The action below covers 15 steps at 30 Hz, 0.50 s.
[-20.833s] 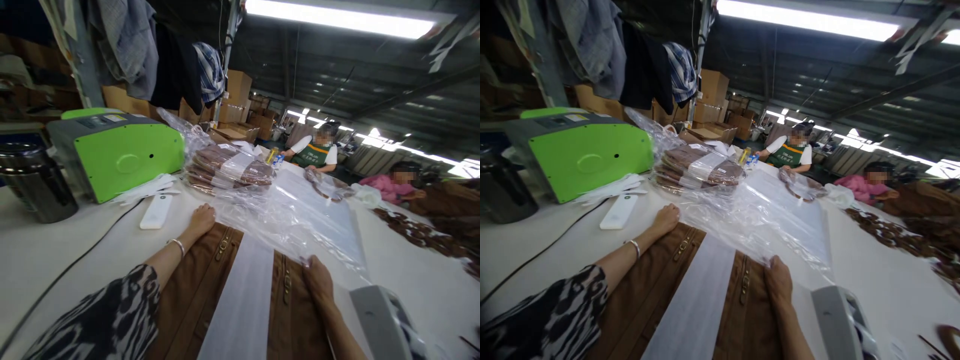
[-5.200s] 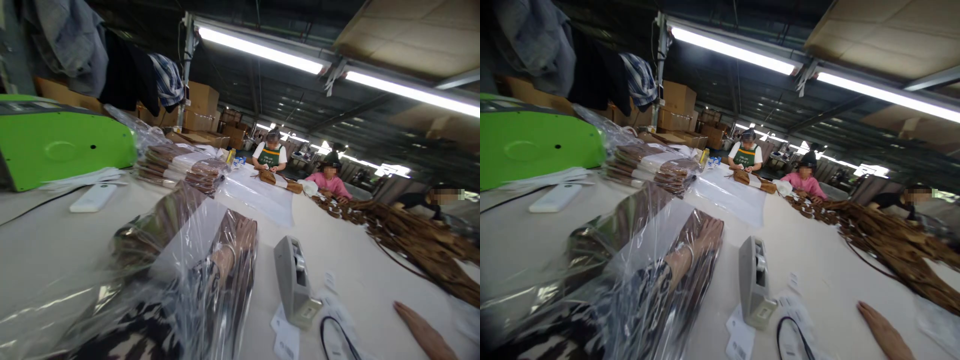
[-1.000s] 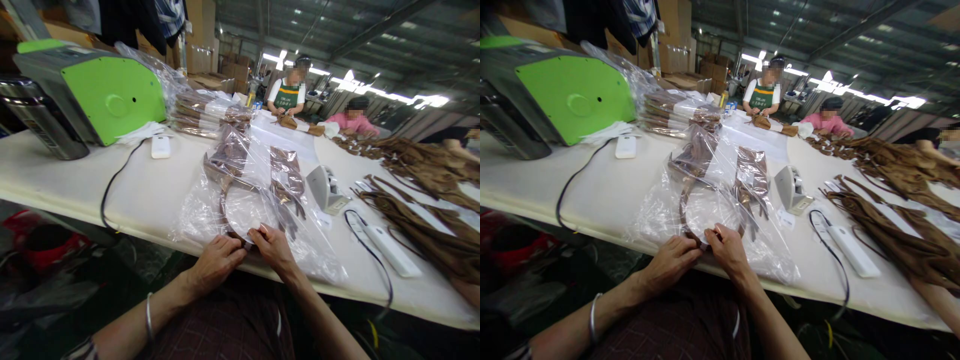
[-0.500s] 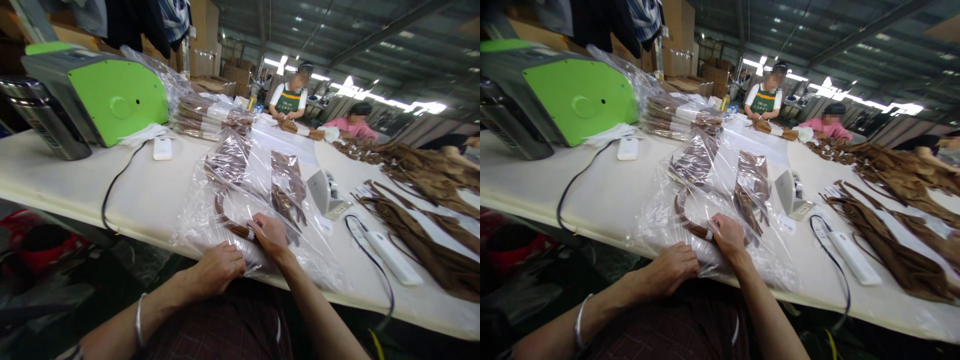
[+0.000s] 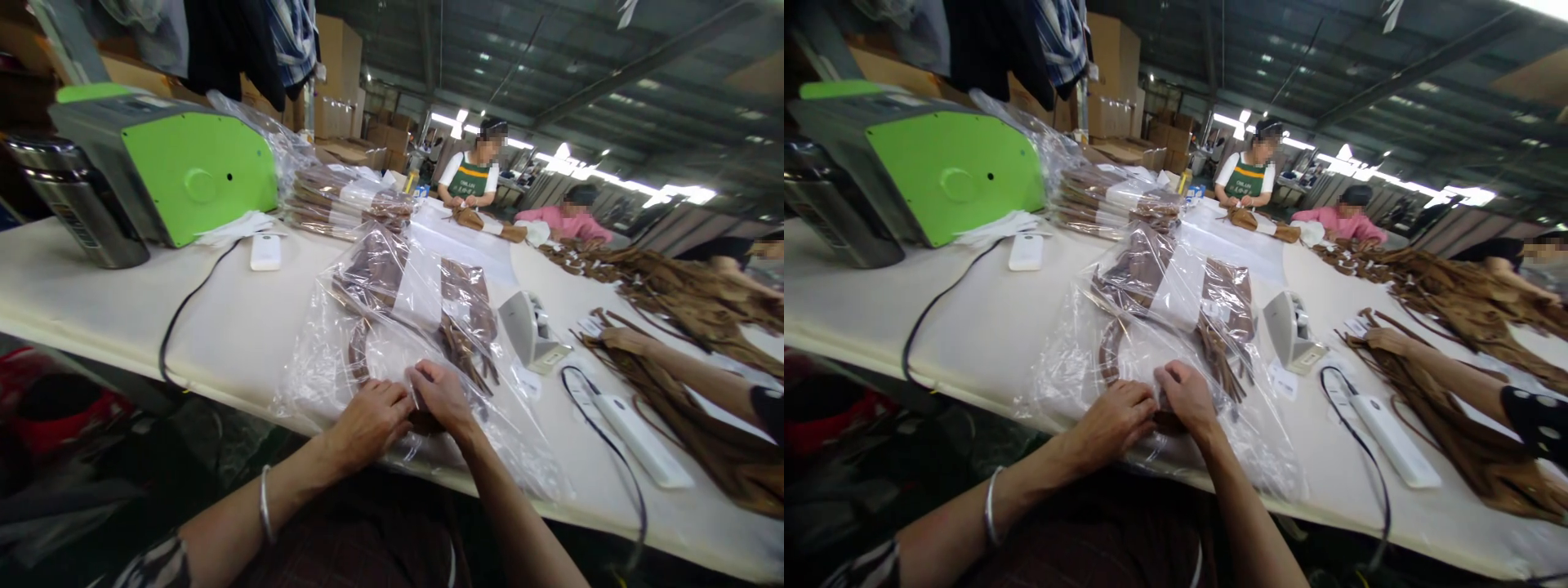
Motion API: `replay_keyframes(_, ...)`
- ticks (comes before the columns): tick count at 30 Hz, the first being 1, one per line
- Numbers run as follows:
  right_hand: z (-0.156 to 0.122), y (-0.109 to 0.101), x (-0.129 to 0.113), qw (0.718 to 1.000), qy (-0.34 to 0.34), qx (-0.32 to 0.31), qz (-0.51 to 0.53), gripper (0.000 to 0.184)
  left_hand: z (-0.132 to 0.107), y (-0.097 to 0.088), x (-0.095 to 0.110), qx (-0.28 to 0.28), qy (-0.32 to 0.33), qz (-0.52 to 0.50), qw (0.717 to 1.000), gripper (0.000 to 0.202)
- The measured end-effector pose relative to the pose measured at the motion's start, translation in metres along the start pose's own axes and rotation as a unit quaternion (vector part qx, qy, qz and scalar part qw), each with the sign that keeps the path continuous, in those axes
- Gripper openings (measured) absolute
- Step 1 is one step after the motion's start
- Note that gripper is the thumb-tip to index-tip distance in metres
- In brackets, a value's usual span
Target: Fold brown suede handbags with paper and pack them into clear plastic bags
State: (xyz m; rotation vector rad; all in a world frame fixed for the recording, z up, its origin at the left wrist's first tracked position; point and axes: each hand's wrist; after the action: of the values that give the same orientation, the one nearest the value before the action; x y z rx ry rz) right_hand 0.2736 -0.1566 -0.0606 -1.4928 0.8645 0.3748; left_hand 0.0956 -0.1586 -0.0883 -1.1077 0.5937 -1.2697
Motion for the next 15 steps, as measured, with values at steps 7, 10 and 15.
replay_keyframes(7,0.005,0.015,0.002,0.991,-0.014,0.066,-0.112,0.031,-0.005,0.002,-0.002,-0.001,0.01,-0.039,0.999,0.009)
replay_keyframes(10,0.008,0.018,0.004,0.984,-0.042,0.069,-0.161,0.03,-0.013,0.0,-0.003,0.008,0.004,-0.012,1.0,0.021)
replay_keyframes(15,0.014,0.032,0.008,0.971,-0.135,0.097,-0.17,0.042,-0.056,-0.016,-0.01,0.131,-0.1,0.197,0.966,0.057)
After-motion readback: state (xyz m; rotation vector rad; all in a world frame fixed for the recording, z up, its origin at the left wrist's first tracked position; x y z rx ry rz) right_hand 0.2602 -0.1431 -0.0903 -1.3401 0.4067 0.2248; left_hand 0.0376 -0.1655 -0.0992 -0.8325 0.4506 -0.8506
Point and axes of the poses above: each hand's wrist, its own z-axis towards the middle knuckle, its own y-axis out of the palm, x = y × z, and after that the axes turned 13 degrees about y, right-handed
